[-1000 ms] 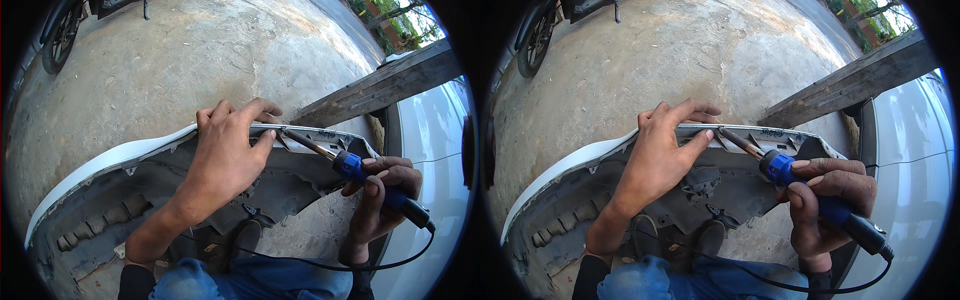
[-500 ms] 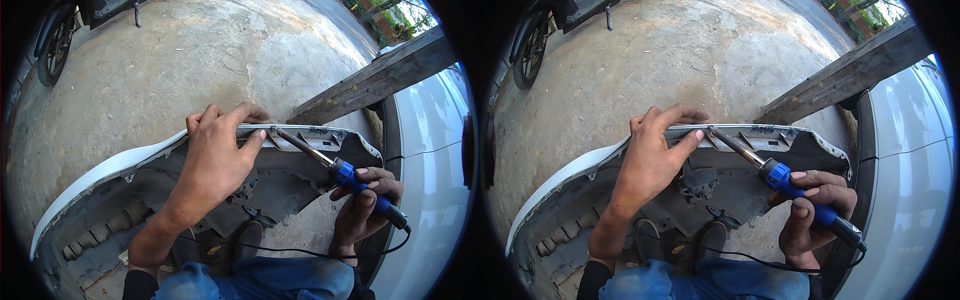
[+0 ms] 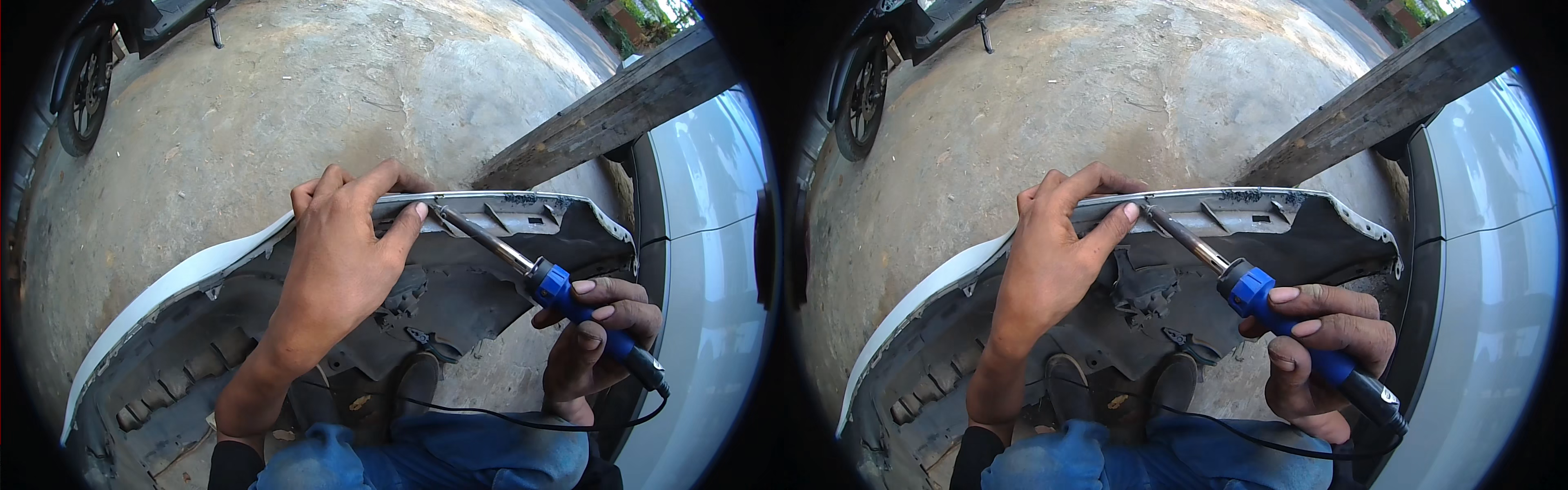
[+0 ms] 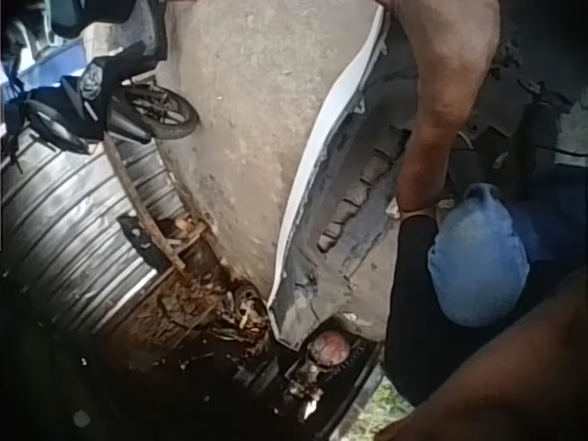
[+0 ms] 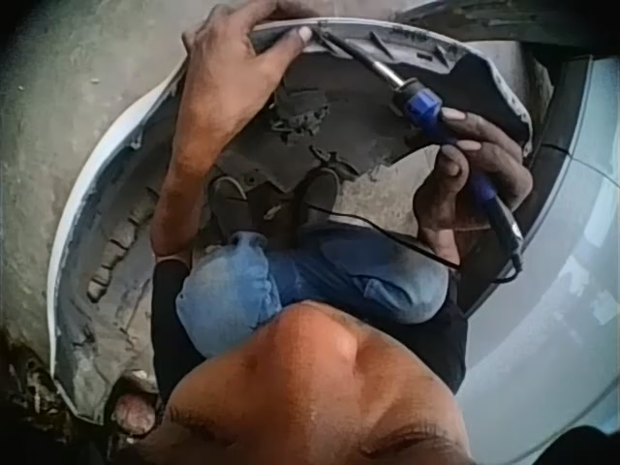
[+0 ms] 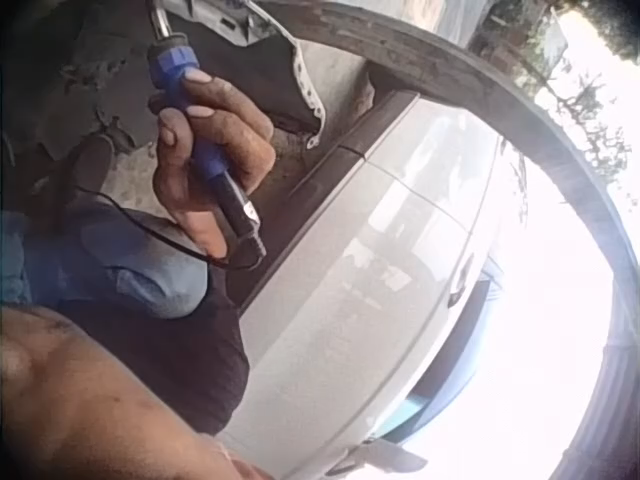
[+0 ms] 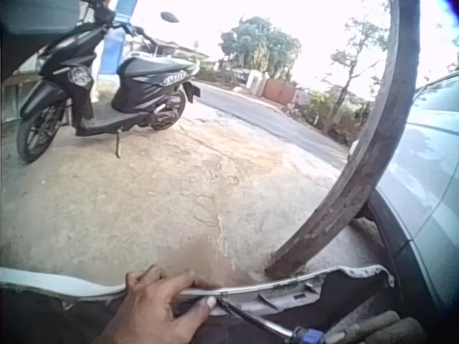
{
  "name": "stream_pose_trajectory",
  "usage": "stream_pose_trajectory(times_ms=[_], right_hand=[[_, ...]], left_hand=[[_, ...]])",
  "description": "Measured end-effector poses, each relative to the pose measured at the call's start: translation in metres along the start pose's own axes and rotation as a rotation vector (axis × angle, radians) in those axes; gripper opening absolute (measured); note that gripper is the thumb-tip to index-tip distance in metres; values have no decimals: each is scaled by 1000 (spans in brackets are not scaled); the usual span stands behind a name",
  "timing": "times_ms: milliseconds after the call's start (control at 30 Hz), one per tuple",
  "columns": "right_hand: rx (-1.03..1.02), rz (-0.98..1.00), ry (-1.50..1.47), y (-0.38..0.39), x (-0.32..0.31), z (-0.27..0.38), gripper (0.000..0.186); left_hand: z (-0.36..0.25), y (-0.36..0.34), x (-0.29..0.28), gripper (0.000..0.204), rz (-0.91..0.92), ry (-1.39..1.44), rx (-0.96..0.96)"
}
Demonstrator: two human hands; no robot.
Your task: Repairing a vehicle bumper using a soldering iron and pliers.
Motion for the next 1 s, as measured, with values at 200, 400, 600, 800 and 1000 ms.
stream_pose_trajectory(times_ms=[200, 400, 600, 800, 1000], right_hand=[[-24, -24, 4, 1, 2, -2, 34], [-33, -15, 0, 0, 2, -2, 33], [-57, -11, 18, 0, 1, -2, 33], [-58, -21, 35, -1, 1, -3, 31], [-66, -15, 53, 1, 1, 0, 32]], left_hand=[[3, 0, 1, 26, -27, -24, 19], [1, 0, 0, 26, -24, 0, 34], [3, -1, 1, 26, -18, 2, 30], [2, 0, 0, 26, -35, 6, 54], [3, 0, 1, 26, -26, -9, 50]])
Point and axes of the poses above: each hand's wrist, its own y-axis away from the middle knuckle, its own x-axis out of the palm, z = x × y, the point moved 4 cm from there along -y, towards the middle knuckle, and after that the axes turned 1 degree about y, right-handed, at the moved point
